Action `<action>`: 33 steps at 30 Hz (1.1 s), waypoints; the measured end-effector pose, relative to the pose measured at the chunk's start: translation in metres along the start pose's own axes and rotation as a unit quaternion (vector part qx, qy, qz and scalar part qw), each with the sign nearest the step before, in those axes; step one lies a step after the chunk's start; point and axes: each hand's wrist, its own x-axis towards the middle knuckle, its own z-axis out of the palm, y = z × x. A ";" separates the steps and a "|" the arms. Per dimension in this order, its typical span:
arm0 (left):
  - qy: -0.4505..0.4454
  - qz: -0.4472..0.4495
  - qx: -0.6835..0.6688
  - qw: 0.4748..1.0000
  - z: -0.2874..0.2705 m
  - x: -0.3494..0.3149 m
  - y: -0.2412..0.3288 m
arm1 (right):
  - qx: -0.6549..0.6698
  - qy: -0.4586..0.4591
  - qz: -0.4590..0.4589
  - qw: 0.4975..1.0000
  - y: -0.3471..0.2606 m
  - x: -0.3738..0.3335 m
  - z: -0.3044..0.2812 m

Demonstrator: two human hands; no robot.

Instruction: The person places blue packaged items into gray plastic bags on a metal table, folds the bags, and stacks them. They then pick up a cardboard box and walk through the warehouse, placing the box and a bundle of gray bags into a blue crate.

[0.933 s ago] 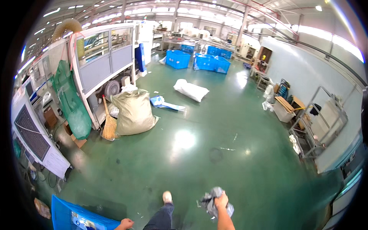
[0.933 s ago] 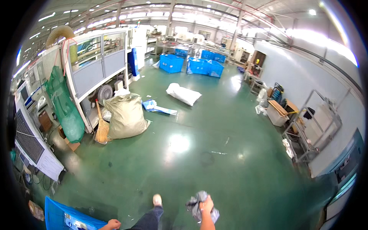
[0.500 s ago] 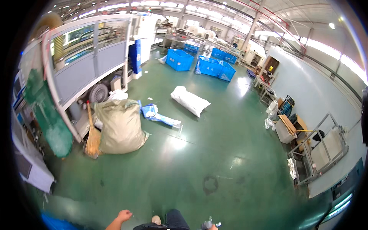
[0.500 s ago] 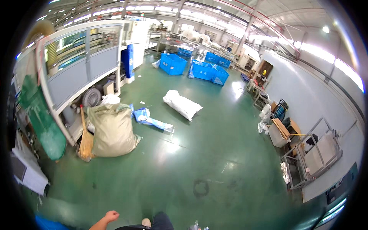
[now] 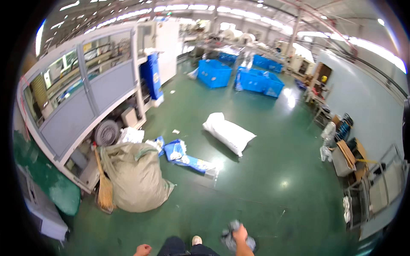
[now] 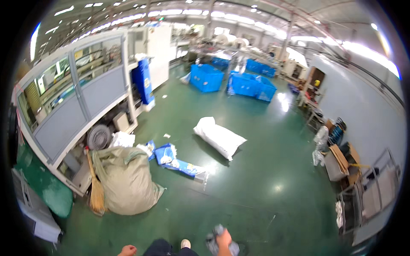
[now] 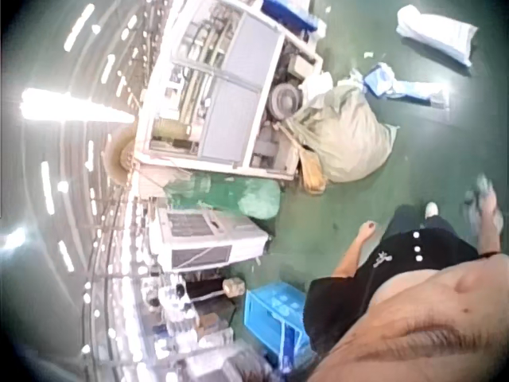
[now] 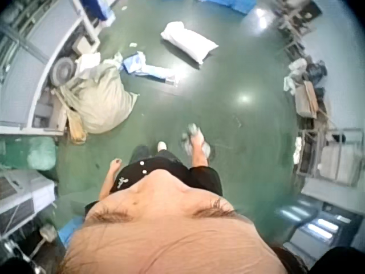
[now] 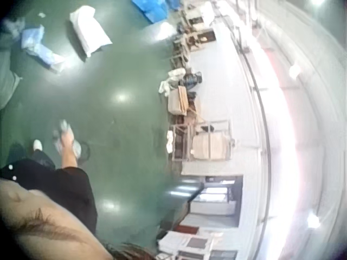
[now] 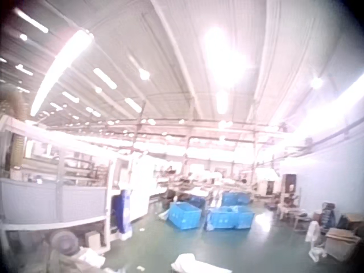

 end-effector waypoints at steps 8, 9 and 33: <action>-0.058 -0.223 -0.019 0.973 -0.076 0.130 -0.029 | 0.066 0.082 -0.346 0.932 -0.413 0.296 0.030; -0.078 -0.185 0.051 0.978 -0.093 0.151 -0.042 | 0.059 0.061 -0.345 0.935 -0.448 0.301 0.047; 0.260 -0.047 0.053 0.963 -0.610 1.007 0.082 | 0.197 -0.073 -0.265 0.941 -1.029 0.624 0.413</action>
